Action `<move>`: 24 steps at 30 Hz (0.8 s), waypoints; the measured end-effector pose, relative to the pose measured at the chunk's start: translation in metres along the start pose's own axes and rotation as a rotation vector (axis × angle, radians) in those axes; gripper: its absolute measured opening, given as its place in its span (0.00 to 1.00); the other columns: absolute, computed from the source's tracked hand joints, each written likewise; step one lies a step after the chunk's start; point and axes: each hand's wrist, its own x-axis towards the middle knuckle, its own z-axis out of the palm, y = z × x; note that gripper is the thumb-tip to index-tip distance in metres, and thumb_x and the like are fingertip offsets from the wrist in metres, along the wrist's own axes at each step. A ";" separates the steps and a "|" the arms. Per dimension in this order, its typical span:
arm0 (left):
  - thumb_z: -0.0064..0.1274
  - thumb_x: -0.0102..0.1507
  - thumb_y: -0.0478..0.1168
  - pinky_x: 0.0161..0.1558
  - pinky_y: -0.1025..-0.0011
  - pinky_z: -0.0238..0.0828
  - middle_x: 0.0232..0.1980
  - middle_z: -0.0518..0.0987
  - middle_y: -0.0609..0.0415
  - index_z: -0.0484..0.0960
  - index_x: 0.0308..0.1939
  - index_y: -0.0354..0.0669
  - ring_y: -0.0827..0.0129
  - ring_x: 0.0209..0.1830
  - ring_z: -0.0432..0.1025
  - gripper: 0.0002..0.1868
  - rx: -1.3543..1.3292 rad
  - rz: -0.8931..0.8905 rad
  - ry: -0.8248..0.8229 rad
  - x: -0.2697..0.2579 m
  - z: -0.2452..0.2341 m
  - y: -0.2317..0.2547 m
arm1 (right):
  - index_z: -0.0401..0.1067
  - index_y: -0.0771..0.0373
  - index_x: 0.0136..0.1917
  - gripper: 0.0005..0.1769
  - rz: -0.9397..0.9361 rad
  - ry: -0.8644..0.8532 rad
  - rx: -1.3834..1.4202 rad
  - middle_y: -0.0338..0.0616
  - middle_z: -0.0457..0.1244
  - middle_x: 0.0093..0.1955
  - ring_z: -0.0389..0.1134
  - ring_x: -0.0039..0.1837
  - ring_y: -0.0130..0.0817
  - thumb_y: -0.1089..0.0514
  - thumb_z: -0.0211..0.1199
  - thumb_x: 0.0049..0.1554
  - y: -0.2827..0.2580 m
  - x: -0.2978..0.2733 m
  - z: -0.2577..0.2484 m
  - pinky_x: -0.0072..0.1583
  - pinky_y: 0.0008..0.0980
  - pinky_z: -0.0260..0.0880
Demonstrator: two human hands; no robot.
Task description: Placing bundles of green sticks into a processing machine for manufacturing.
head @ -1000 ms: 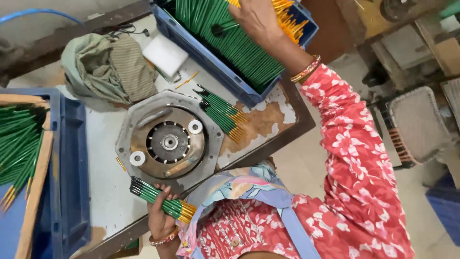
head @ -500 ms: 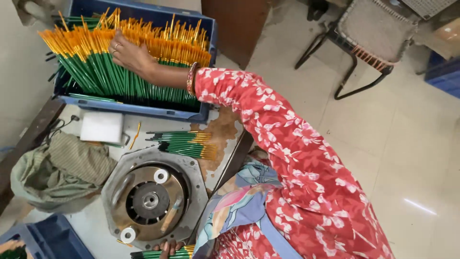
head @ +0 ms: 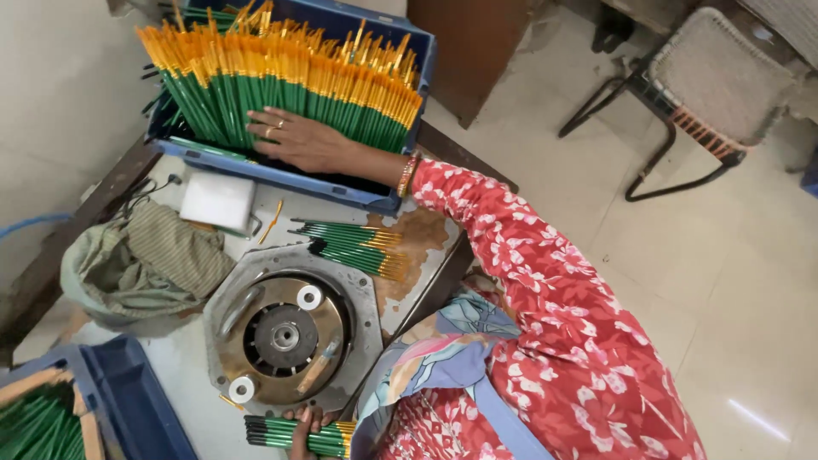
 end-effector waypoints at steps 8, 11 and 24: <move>0.54 0.60 0.30 0.40 0.70 0.74 0.42 0.78 0.57 0.74 0.50 0.45 0.71 0.39 0.75 0.15 0.170 0.102 0.330 -0.055 0.123 -0.014 | 0.71 0.68 0.63 0.14 -0.112 0.116 0.095 0.55 0.62 0.72 0.57 0.78 0.53 0.60 0.54 0.67 -0.035 0.010 -0.062 0.78 0.51 0.53; 0.60 0.59 0.27 0.35 0.71 0.74 0.40 0.77 0.58 0.74 0.50 0.44 0.72 0.34 0.72 0.18 0.059 0.173 0.085 -0.047 0.115 -0.026 | 0.72 0.66 0.65 0.15 -0.130 0.087 0.041 0.55 0.63 0.72 0.58 0.79 0.55 0.64 0.58 0.65 -0.056 0.017 -0.072 0.79 0.52 0.53; 0.65 0.56 0.33 0.28 0.72 0.75 0.36 0.82 0.53 0.77 0.47 0.40 0.73 0.28 0.75 0.17 0.067 0.415 0.072 -0.047 0.103 0.030 | 0.68 0.69 0.51 0.06 -0.296 0.091 0.098 0.55 0.65 0.52 0.65 0.54 0.54 0.64 0.62 0.68 -0.040 -0.042 -0.031 0.58 0.47 0.66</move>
